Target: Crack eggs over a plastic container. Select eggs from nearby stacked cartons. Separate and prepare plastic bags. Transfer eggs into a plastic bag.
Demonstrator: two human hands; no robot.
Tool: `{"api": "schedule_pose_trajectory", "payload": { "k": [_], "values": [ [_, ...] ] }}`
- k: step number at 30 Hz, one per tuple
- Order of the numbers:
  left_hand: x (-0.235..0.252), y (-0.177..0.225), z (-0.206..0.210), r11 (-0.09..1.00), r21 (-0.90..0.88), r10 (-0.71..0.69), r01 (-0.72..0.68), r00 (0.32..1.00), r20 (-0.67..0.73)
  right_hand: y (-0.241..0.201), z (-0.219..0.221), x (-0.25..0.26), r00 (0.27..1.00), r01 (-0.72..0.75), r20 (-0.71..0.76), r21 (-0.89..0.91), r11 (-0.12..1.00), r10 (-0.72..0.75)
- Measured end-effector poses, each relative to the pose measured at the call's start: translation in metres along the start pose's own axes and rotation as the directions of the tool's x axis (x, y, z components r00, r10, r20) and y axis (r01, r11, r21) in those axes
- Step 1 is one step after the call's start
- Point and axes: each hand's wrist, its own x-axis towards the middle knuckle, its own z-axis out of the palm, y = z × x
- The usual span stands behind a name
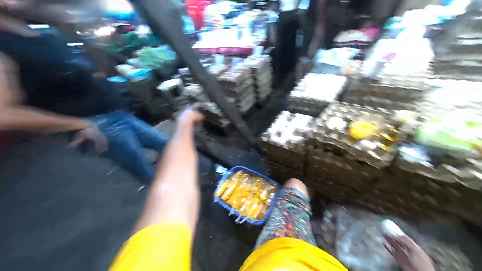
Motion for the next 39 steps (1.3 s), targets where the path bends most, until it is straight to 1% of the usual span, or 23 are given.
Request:
{"api": "schedule_pose_trajectory", "payload": {
  "k": [1, 2, 3, 4, 6, 7, 9, 10, 11, 14, 16, 18, 20, 22, 24, 25, 27, 28, 29, 31, 33, 36, 39],
  "values": [
    [-0.008, 0.009, 0.010, 0.999, -0.004, 0.048, -0.048, 0.998, 0.027, -0.004, 0.007, -0.002, 0.996, 0.004, -0.086, 0.001, 1.000, -0.004],
    [-0.008, 0.009, 0.019, 0.996, -0.016, 0.091, -0.090, 0.994, 0.067, -0.010, 0.012, -0.005, 0.990, 0.008, -0.142, 0.009, 1.000, -0.006],
    [0.007, 0.003, 0.026, 0.991, -0.059, 0.129, -0.123, 0.986, 0.107, -0.018, 0.015, -0.005, 0.986, 0.012, -0.167, 0.017, 1.000, -0.009],
    [0.033, -0.008, 0.038, 0.987, -0.095, 0.145, -0.133, 0.980, 0.133, -0.025, 0.018, -0.005, 0.983, 0.015, -0.186, 0.020, 1.000, -0.011],
    [0.104, -0.047, 0.074, 0.983, -0.106, 0.161, -0.147, 0.977, 0.143, -0.027, 0.008, 0.000, 0.974, -0.001, -0.226, 0.064, 0.998, 0.015],
    [0.134, -0.067, 0.090, 0.984, -0.080, 0.173, -0.162, 0.972, 0.160, -0.024, 0.001, 0.003, 0.966, -0.012, -0.254, 0.098, 0.995, 0.037],
    [0.164, -0.094, 0.117, 0.984, 0.017, 0.167, -0.176, 0.958, 0.235, -0.024, -0.011, 0.009, 0.953, -0.007, -0.300, 0.141, 0.990, 0.050],
    [0.167, -0.103, 0.128, 0.983, 0.084, 0.134, -0.166, 0.945, 0.299, -0.024, -0.015, 0.010, 0.946, -0.004, -0.320, 0.153, 0.988, 0.054],
    [0.155, -0.105, 0.139, 0.980, 0.138, 0.086, -0.142, 0.932, 0.351, -0.022, -0.019, 0.011, 0.936, -0.005, -0.346, 0.163, 0.987, 0.061],
    [0.121, -0.131, 0.181, 0.983, 0.167, -0.009, -0.073, 0.896, 0.445, -0.019, -0.024, 0.019, 0.879, -0.053, -0.459, 0.182, 0.982, 0.132],
    [0.100, -0.155, 0.211, 0.985, 0.173, -0.065, -0.025, 0.868, 0.492, -0.018, -0.017, 0.027, 0.848, -0.154, -0.492, 0.130, 0.980, 0.198],
    [0.084, -0.182, 0.245, 0.979, 0.203, -0.104, -0.015, 0.819, 0.565, -0.006, -0.013, 0.037, 0.819, -0.302, -0.514, -0.004, 0.953, 0.257],
    [0.051, -0.197, 0.277, 0.970, 0.229, -0.094, -0.077, 0.754, 0.650, 0.006, -0.015, 0.038, 0.821, -0.391, -0.527, -0.243, 0.888, 0.218],
    [0.015, -0.211, 0.301, 0.966, 0.235, -0.100, -0.105, 0.689, 0.718, 0.007, 0.000, 0.042, 0.892, -0.390, -0.414, -0.496, 0.776, 0.184],
    [-0.010, -0.221, 0.329, 0.970, 0.232, -0.139, -0.072, 0.621, 0.771, 0.008, 0.013, 0.051, 0.942, -0.333, -0.269, -0.656, 0.677, 0.204],
    [-0.020, -0.226, 0.342, 0.974, 0.220, -0.145, -0.056, 0.592, 0.793, 0.008, 0.018, 0.053, 0.955, -0.295, -0.200, -0.727, 0.621, 0.219],
    [-0.041, -0.235, 0.363, 0.977, 0.201, -0.134, -0.071, 0.530, 0.837, 0.008, 0.029, 0.049, 0.964, -0.209, -0.092, -0.843, 0.495, 0.251],
    [-0.050, -0.236, 0.368, 0.978, 0.189, -0.119, -0.091, 0.501, 0.857, 0.009, 0.034, 0.046, 0.964, -0.164, -0.054, -0.891, 0.423, 0.261],
    [-0.057, -0.237, 0.370, 0.978, 0.179, -0.106, -0.105, 0.485, 0.868, 0.010, 0.040, 0.047, 0.965, -0.111, -0.013, -0.925, 0.363, 0.262],
    [-0.063, -0.239, 0.368, 0.976, 0.180, -0.101, -0.121, 0.481, 0.871, 0.015, 0.056, 0.052, 0.964, -0.021, 0.056, -0.958, 0.286, 0.259],
    [-0.062, -0.244, 0.366, 0.973, 0.183, -0.092, -0.138, 0.497, 0.863, 0.014, 0.068, 0.053, 0.963, 0.003, 0.070, -0.969, 0.247, 0.260],
    [-0.059, -0.257, 0.364, 0.974, 0.164, -0.057, -0.153, 0.541, 0.839, 0.012, 0.081, 0.046, 0.968, 0.000, 0.071, -0.960, 0.279, 0.242],
    [-0.060, -0.272, 0.361, 0.979, 0.161, -0.063, -0.126, 0.562, 0.824, 0.014, 0.091, 0.040, 0.972, 0.027, 0.103, -0.941, 0.336, 0.211]
  ]
}}
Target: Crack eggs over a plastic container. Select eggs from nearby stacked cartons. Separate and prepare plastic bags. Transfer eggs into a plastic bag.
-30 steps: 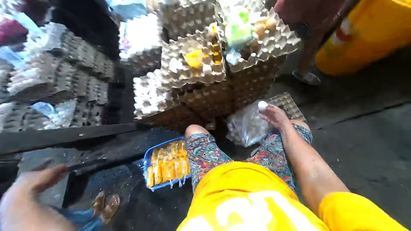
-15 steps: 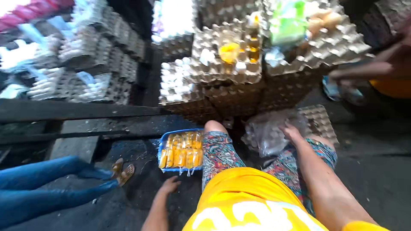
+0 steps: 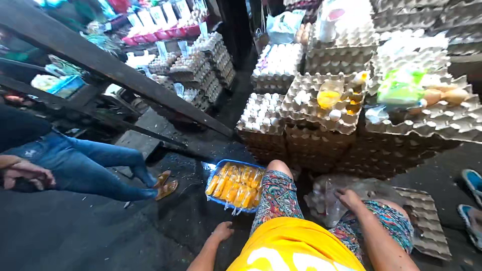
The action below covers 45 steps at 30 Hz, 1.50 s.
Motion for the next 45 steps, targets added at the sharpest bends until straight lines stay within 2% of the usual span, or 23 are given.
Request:
{"api": "schedule_pose_trajectory", "payload": {
  "k": [4, 7, 10, 13, 17, 21, 26, 30, 33, 36, 41, 45],
  "values": [
    [0.005, -0.018, 0.009, 0.999, 0.049, -0.028, 0.025, 0.997, 0.068, -0.011, 0.006, -0.005, 1.000, 0.027, -0.008, -0.017, 0.999, -0.027],
    [0.022, -0.025, 0.018, 1.000, -0.008, -0.019, 0.020, 0.996, 0.085, -0.014, 0.011, -0.004, 0.999, 0.034, 0.003, -0.049, 0.998, -0.034],
    [0.032, -0.015, 0.023, 0.998, -0.066, 0.017, -0.013, 0.997, 0.069, -0.021, 0.016, 0.002, 0.999, 0.038, 0.001, -0.073, 0.997, -0.038],
    [0.038, -0.018, 0.032, 0.993, -0.117, 0.016, -0.009, 0.998, 0.058, -0.039, 0.032, 0.007, 0.995, 0.102, 0.011, -0.107, 0.989, -0.101],
    [0.046, -0.020, 0.035, 0.996, -0.087, 0.025, -0.016, 0.995, 0.100, -0.049, 0.043, -0.006, 0.989, 0.150, 0.032, -0.127, 0.981, -0.147],
    [0.063, -0.040, 0.038, 0.999, -0.050, 0.008, -0.002, 0.994, 0.113, -0.059, 0.039, -0.019, 0.972, 0.230, -0.029, -0.104, 0.968, -0.234],
    [0.061, -0.021, 0.020, 0.998, -0.007, 0.056, -0.055, 0.995, 0.080, -0.089, 0.007, -0.062, 0.965, 0.259, -0.074, 0.159, 0.953, -0.251],
    [0.055, 0.000, 0.018, 0.995, -0.047, 0.097, -0.093, 0.993, 0.070, -0.107, -0.009, -0.068, 0.984, 0.174, -0.053, 0.430, 0.886, -0.167],
    [0.050, 0.005, 0.020, 0.991, -0.104, 0.096, -0.087, 0.992, 0.083, -0.116, -0.026, -0.068, 0.984, 0.178, -0.073, 0.440, 0.880, -0.162],
    [0.049, -0.009, 0.024, 0.989, -0.135, 0.074, -0.062, 0.993, 0.089, -0.110, -0.039, -0.060, 0.974, 0.224, -0.144, 0.462, 0.858, -0.176],
    [0.044, -0.038, 0.034, 0.995, -0.090, -0.032, 0.044, 0.991, 0.129, -0.098, -0.058, -0.058, 0.948, 0.248, -0.309, 0.556, 0.793, -0.079],
    [0.037, -0.044, 0.033, 0.995, -0.050, -0.075, 0.082, 0.989, 0.130, -0.066, -0.071, -0.058, 0.919, 0.259, -0.394, 0.625, 0.736, 0.011]
  ]
}}
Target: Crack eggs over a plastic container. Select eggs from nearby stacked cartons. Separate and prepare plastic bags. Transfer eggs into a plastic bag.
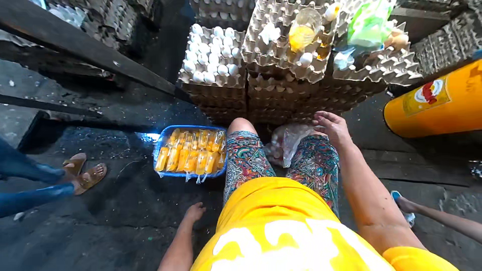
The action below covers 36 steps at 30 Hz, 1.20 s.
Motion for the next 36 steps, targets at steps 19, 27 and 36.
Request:
{"api": "schedule_pose_trajectory", "payload": {
  "k": [19, 27, 36],
  "values": [
    [-0.047, 0.397, 0.065, 0.450, 0.362, 0.862, -0.816, 0.503, 0.062, 0.214, -0.066, 0.083, 0.286, -0.621, -0.526, 0.535, 0.573, 0.801],
    [0.030, 0.470, 0.160, 0.674, 0.456, 0.399, -0.582, 0.806, 0.438, 0.245, -0.076, 0.105, 0.336, -0.834, -0.490, 0.243, 0.496, 0.805],
    [0.077, 0.502, 0.153, 0.808, 0.370, 0.347, -0.459, 0.877, 0.332, 0.173, -0.075, 0.129, 0.584, -0.600, -0.580, 0.163, 0.783, 0.568]
  ]
}}
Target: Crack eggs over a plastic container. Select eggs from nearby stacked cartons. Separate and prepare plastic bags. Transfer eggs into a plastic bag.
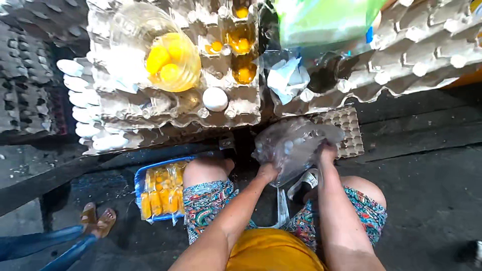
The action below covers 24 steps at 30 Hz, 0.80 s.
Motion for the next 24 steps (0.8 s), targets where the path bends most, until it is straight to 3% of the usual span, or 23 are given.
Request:
{"api": "schedule_pose_trajectory", "payload": {
  "k": [4, 7, 9, 16, 24],
  "values": [
    [-0.026, 0.010, -0.035, 0.983, -0.173, 0.010, -0.068, 0.948, -0.317, -0.027, -0.034, 0.007, 0.994, 0.101, 0.033, -0.039, 0.994, -0.099],
    [-0.046, 0.016, -0.052, 0.975, -0.139, 0.093, -0.173, 0.888, -0.450, -0.048, -0.068, 0.014, 0.977, 0.184, 0.120, -0.049, 0.982, -0.177],
    [-0.061, 0.026, -0.061, 0.953, -0.112, 0.184, -0.282, 0.831, -0.525, -0.055, -0.087, 0.017, 0.976, 0.197, 0.101, -0.059, 0.979, -0.191],
    [-0.121, 0.062, -0.089, 0.910, -0.134, 0.287, -0.393, 0.829, -0.480, -0.076, -0.130, -0.036, 0.974, 0.226, -0.031, 0.253, 0.941, -0.225],
    [-0.155, 0.044, -0.100, 0.813, -0.185, 0.355, -0.552, 0.722, -0.594, -0.030, -0.149, -0.058, 0.961, 0.276, -0.082, 0.237, 0.931, -0.264]
  ]
}}
